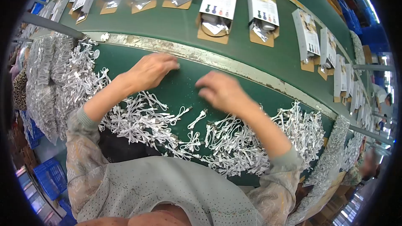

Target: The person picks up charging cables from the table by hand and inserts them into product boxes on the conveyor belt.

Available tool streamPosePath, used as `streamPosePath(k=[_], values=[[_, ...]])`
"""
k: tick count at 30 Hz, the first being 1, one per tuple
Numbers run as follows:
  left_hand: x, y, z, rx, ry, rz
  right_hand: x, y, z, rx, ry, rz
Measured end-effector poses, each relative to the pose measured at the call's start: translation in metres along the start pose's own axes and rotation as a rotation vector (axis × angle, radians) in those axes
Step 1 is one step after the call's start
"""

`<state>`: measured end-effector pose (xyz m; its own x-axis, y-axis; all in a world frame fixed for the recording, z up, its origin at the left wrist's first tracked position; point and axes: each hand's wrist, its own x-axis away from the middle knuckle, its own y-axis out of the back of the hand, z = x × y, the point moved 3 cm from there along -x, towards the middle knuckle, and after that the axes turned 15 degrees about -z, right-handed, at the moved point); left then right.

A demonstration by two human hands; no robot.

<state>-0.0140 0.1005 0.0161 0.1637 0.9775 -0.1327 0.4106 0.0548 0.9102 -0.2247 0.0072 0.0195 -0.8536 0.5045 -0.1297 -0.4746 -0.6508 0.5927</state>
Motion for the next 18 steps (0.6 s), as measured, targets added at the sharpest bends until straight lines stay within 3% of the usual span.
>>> streamPosePath(k=[1, 4, 7, 10, 11, 12, 14, 16, 18], values=[[0.017, 0.007, -0.005, 0.011, 0.033, 0.039, 0.013, -0.015, 0.012, 0.001, 0.119, 0.023], [0.058, 0.019, -0.02, 0.013, 0.1, 0.152, 0.047, -0.047, 0.027, 0.16, 0.137, 0.143], [0.081, 0.011, -0.016, -0.096, 0.141, 0.205, 0.047, -0.047, 0.018, 0.178, 0.16, 0.12], [0.082, 0.012, -0.009, 0.001, 0.227, 0.129, 0.027, -0.021, 0.014, -0.064, -0.461, 0.139], [0.08, 0.015, -0.009, 0.062, 0.292, 0.074, 0.023, -0.019, 0.001, -0.217, -0.559, 0.068], [0.075, 0.019, -0.007, 0.123, 0.356, 0.019, 0.015, -0.017, -0.002, -0.565, -0.723, -0.016], [0.065, 0.027, 0.006, 0.395, 0.665, -0.083, -0.009, -0.011, -0.017, -0.718, -0.771, -0.169], [0.049, 0.021, 0.021, 0.52, 0.751, -0.277, -0.036, -0.008, -0.036, -0.817, -0.809, -0.328], [0.027, 0.016, 0.045, 0.431, 0.785, -0.402, -0.071, -0.013, -0.059, -0.931, -0.868, -0.477]])
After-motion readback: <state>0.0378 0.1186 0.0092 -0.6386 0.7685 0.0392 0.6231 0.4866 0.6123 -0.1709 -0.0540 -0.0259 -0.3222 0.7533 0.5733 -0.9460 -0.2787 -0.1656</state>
